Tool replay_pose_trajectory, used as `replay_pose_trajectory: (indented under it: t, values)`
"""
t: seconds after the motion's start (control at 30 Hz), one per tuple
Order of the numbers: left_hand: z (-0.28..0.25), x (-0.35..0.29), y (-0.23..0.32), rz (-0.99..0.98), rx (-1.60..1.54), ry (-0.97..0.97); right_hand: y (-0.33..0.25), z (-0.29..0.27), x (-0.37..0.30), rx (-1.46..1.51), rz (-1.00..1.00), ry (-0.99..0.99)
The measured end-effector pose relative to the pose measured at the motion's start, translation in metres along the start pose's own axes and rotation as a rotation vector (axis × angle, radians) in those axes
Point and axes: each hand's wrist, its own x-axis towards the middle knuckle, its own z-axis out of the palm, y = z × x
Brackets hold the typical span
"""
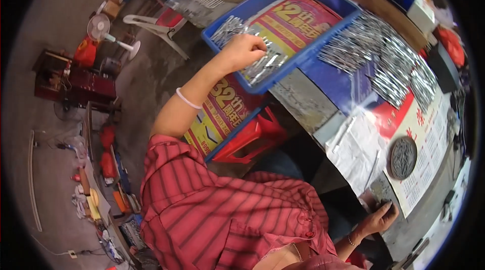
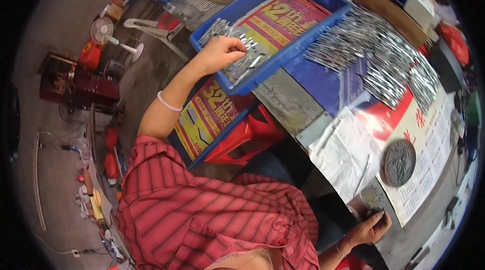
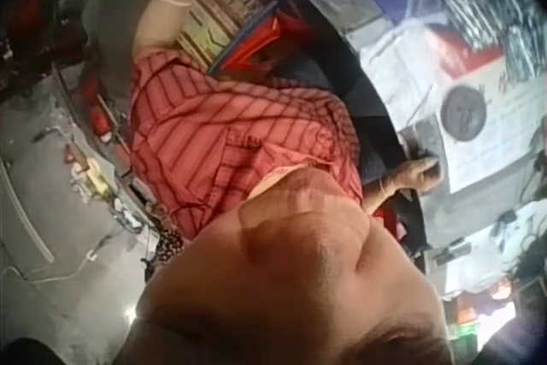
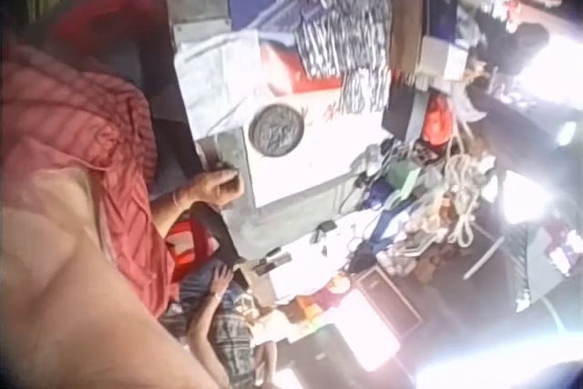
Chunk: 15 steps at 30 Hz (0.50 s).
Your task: Manually assembling small metal hardware components by attaching rings to slides.
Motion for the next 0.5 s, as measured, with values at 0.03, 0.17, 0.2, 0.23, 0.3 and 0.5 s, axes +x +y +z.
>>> replay_pose_trajectory:
  t: [0.03,0.17,0.2,0.23,0.3,0.5]
  values:
    - [0.003,-0.001,-0.012,-0.011,-0.009,-0.009,-0.002,0.0,0.001,-0.061,-0.02,0.002]
    - [0.018,0.01,-0.03,0.04,-0.012,-0.047,-0.005,0.006,0.0,-0.201,-0.08,0.025]
    - [0.024,0.014,-0.033,0.073,-0.005,-0.043,-0.006,0.006,0.0,-0.272,-0.104,0.045]
    - [0.028,0.016,-0.034,0.096,-0.005,-0.063,-0.006,0.007,0.0,-0.287,-0.093,0.035]
    - [0.031,0.02,-0.036,0.118,0.011,-0.141,-0.004,0.011,0.001,-0.191,-0.109,0.019]
    - [0.043,0.024,-0.041,0.173,0.063,-0.178,-0.004,0.013,0.003,-0.242,-0.112,-0.004]
